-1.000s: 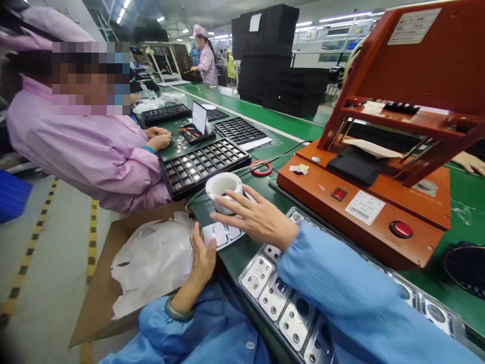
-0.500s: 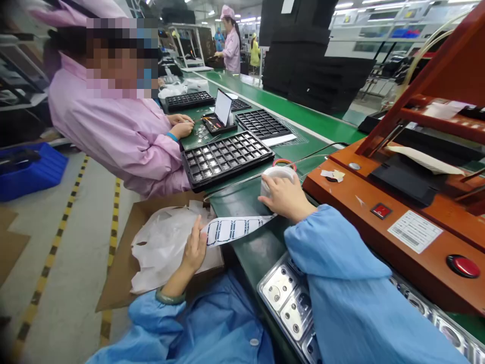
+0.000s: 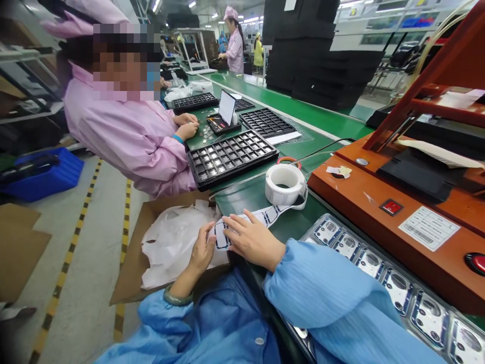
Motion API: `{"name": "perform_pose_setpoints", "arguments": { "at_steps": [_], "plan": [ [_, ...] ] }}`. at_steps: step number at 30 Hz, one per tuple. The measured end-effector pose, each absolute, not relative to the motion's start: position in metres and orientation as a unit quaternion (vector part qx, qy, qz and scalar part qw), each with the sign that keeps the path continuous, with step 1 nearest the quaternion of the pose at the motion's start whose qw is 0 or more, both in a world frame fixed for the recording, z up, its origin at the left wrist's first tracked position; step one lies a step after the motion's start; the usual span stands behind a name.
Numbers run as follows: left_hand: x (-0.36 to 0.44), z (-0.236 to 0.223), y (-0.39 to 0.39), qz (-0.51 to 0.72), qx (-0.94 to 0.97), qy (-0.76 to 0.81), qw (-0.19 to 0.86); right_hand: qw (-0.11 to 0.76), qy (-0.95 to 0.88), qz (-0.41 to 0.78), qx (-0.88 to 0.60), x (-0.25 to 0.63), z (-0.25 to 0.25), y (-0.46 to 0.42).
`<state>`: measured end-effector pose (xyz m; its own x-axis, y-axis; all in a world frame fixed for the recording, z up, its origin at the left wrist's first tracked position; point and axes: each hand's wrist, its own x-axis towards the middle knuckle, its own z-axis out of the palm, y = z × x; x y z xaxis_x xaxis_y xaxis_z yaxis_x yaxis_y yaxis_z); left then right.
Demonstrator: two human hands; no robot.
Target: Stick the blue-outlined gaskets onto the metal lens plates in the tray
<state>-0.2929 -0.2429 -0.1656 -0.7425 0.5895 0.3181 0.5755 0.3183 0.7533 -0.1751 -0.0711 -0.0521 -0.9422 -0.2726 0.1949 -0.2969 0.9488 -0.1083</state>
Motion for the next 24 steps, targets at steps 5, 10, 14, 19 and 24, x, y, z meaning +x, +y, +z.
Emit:
{"name": "perform_pose_setpoints", "arguments": {
  "at_steps": [5,10,14,19,24],
  "plan": [
    [-0.294,-0.148,-0.246,0.448,0.392,0.803,0.01,0.065,-0.985,0.111,0.116,-0.173,-0.068,-0.069],
    [-0.291,-0.134,-0.243,0.443,0.392,0.806,-0.008,0.072,-0.984,0.121,0.106,-0.174,-0.067,-0.068],
    [-0.288,-0.131,-0.242,0.444,0.373,0.815,-0.017,0.081,-0.985,0.125,0.089,-0.173,-0.065,-0.068],
    [-0.285,-0.135,-0.242,0.462,0.318,0.827,-0.042,0.088,-0.985,0.13,0.069,-0.173,-0.064,-0.067],
    [-0.284,-0.137,-0.24,0.473,0.315,0.821,-0.058,0.063,-0.987,0.138,0.056,-0.173,-0.07,-0.064]
  ]
}}
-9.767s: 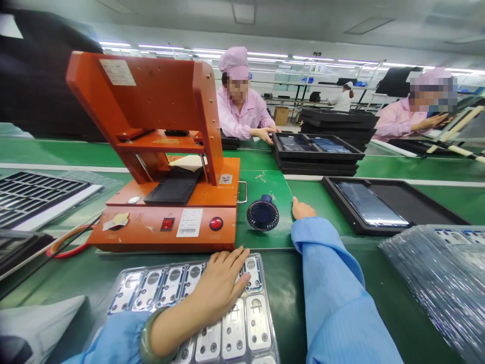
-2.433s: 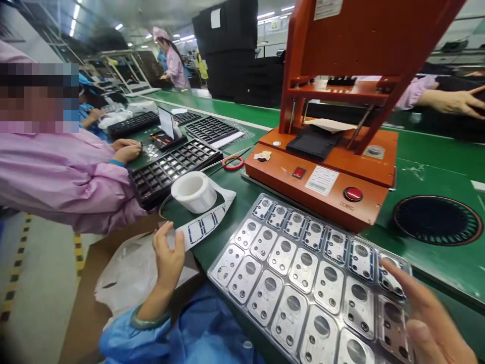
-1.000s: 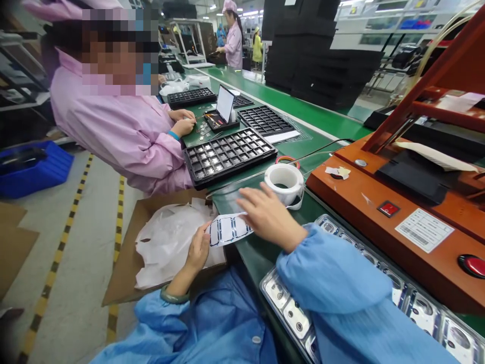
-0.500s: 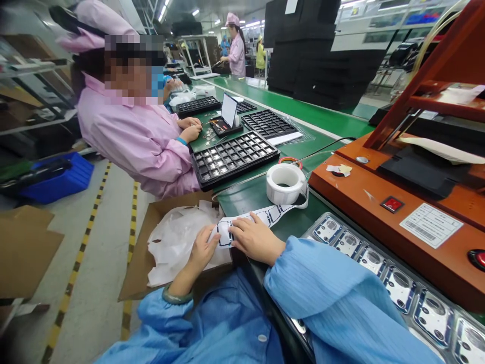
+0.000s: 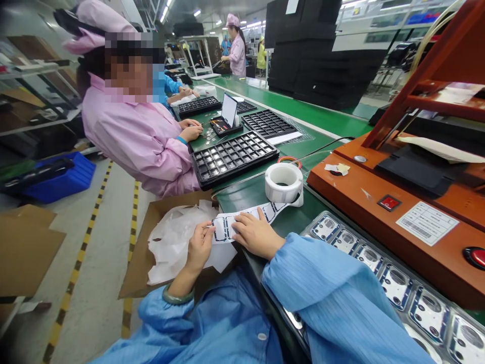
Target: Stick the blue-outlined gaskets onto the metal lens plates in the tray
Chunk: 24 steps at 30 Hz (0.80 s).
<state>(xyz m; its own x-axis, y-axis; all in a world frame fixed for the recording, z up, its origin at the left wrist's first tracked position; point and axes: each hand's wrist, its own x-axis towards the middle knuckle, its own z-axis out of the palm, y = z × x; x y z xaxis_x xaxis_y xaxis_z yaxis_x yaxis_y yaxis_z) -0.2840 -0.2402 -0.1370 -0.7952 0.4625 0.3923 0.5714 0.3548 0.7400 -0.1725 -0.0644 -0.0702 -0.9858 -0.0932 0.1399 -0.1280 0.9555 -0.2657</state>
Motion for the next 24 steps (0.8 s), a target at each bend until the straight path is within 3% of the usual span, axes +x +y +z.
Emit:
{"name": "perform_pose_setpoints", "arguments": {
  "at_steps": [8,17,20,24],
  "plan": [
    [-0.283,-0.123,-0.236,-0.491,-0.341,-0.779,0.187,0.057,-0.989,0.13,0.047,-0.174,-0.072,-0.063],
    [-0.26,-0.093,-0.238,-0.562,-0.373,-0.706,0.218,0.082,-0.986,0.135,0.054,-0.176,-0.075,-0.064],
    [-0.251,-0.078,-0.236,-0.629,-0.313,-0.687,0.188,0.118,-0.981,0.143,0.048,-0.177,-0.063,-0.062],
    [-0.242,-0.06,-0.225,-0.692,-0.221,-0.684,0.063,0.17,-0.97,0.174,0.009,-0.159,-0.027,-0.055]
  ]
}}
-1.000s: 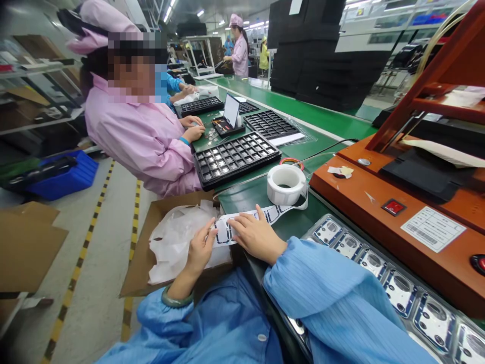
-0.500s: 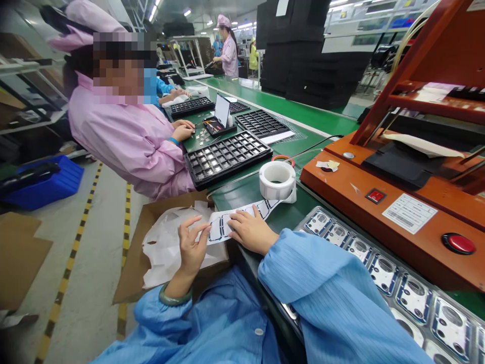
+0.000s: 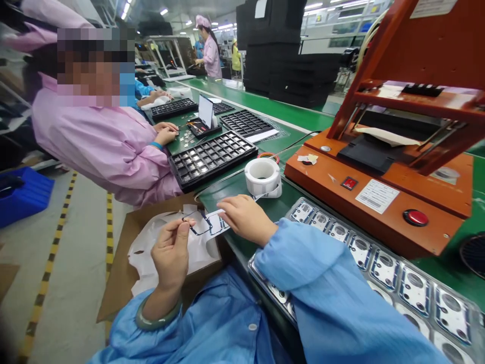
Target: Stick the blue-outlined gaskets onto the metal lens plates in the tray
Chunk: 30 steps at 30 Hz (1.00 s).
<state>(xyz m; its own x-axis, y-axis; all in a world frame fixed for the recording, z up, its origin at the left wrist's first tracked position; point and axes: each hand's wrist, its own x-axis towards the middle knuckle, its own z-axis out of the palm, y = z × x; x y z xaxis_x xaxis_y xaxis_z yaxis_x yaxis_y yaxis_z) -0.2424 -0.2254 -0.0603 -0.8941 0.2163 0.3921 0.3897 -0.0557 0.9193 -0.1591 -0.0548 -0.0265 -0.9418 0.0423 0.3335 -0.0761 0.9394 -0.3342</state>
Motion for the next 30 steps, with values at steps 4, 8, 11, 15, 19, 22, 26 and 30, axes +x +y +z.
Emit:
{"name": "perform_pose_setpoints", "arguments": {
  "at_steps": [4,8,11,15,19,22,26,30],
  "plan": [
    [-0.233,-0.056,-0.203,-0.718,-0.216,-0.657,-0.07,0.184,-0.924,0.326,-0.083,-0.111,0.004,-0.05],
    [-0.215,-0.054,-0.174,-0.703,-0.271,-0.637,-0.162,0.169,-0.87,0.421,-0.193,-0.059,-0.003,-0.052],
    [-0.2,-0.05,-0.155,-0.681,-0.324,-0.623,-0.208,0.185,-0.816,0.477,-0.27,-0.034,-0.019,-0.054],
    [-0.184,-0.046,-0.138,-0.65,-0.374,-0.611,-0.253,0.208,-0.717,0.58,-0.325,-0.022,-0.032,-0.054],
    [-0.176,-0.046,-0.126,-0.627,-0.39,-0.614,-0.279,0.219,-0.673,0.618,-0.343,-0.02,-0.032,-0.052],
    [-0.177,-0.044,-0.117,-0.608,-0.42,-0.619,-0.266,0.224,-0.663,0.616,-0.362,-0.017,-0.028,-0.05],
    [-0.183,-0.04,-0.106,-0.579,-0.496,-0.625,-0.17,0.277,-0.625,0.611,-0.399,-0.015,-0.022,-0.044],
    [-0.189,-0.044,-0.099,-0.568,-0.5,-0.614,-0.225,0.278,-0.583,0.638,-0.419,-0.016,-0.021,-0.039]
  ]
}}
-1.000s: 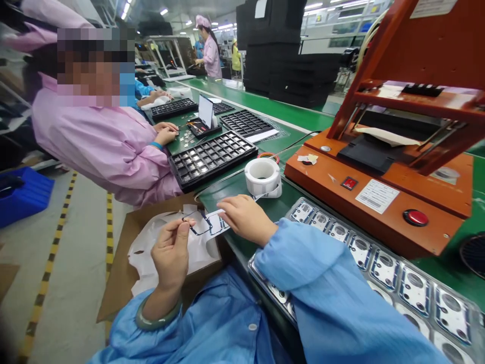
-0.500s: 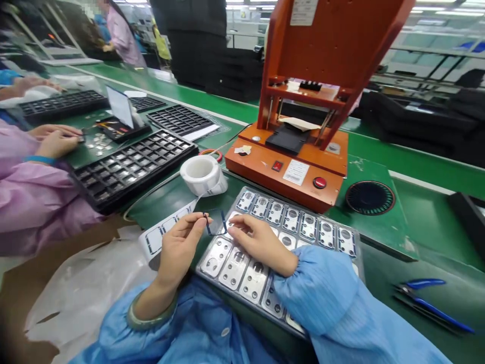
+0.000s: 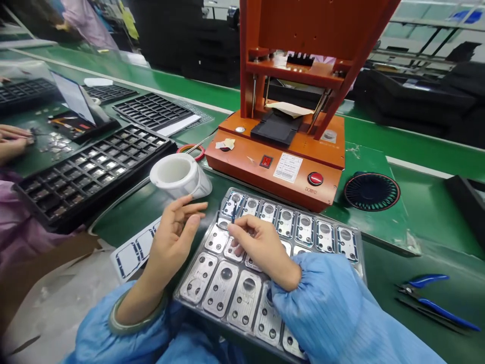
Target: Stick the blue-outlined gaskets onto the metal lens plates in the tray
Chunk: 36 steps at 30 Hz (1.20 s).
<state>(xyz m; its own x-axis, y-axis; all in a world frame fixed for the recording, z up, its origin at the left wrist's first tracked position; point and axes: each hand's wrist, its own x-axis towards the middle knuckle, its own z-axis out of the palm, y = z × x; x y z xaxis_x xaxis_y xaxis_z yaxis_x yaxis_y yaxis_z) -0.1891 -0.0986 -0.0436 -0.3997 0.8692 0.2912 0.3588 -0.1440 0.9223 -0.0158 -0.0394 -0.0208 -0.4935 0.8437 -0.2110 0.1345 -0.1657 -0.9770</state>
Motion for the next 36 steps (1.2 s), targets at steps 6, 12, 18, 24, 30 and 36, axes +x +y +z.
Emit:
{"name": "perform_pose_setpoints", "arguments": {
  "at_steps": [6,12,18,24,30,36],
  "plan": [
    [-0.193,-0.051,-0.095,0.528,0.519,0.574,0.35,0.245,-0.575,0.664,-0.41,-0.016,-0.024,-0.04],
    [-0.194,-0.052,-0.094,0.54,0.5,0.553,0.391,0.237,-0.662,0.601,-0.379,-0.012,-0.026,-0.042],
    [-0.191,-0.053,-0.098,0.596,0.496,0.526,0.35,0.278,-0.709,0.491,-0.423,-0.01,-0.033,-0.042],
    [-0.191,-0.051,-0.1,0.595,0.499,0.524,0.349,0.289,-0.687,0.534,-0.4,-0.009,-0.032,-0.044],
    [-0.193,-0.052,-0.102,0.562,0.515,0.534,0.367,0.266,-0.682,0.549,-0.403,-0.013,-0.032,-0.044],
    [-0.201,-0.048,-0.105,0.486,0.57,0.583,0.313,0.253,-0.719,0.511,-0.397,-0.016,-0.027,-0.048]
  ]
}}
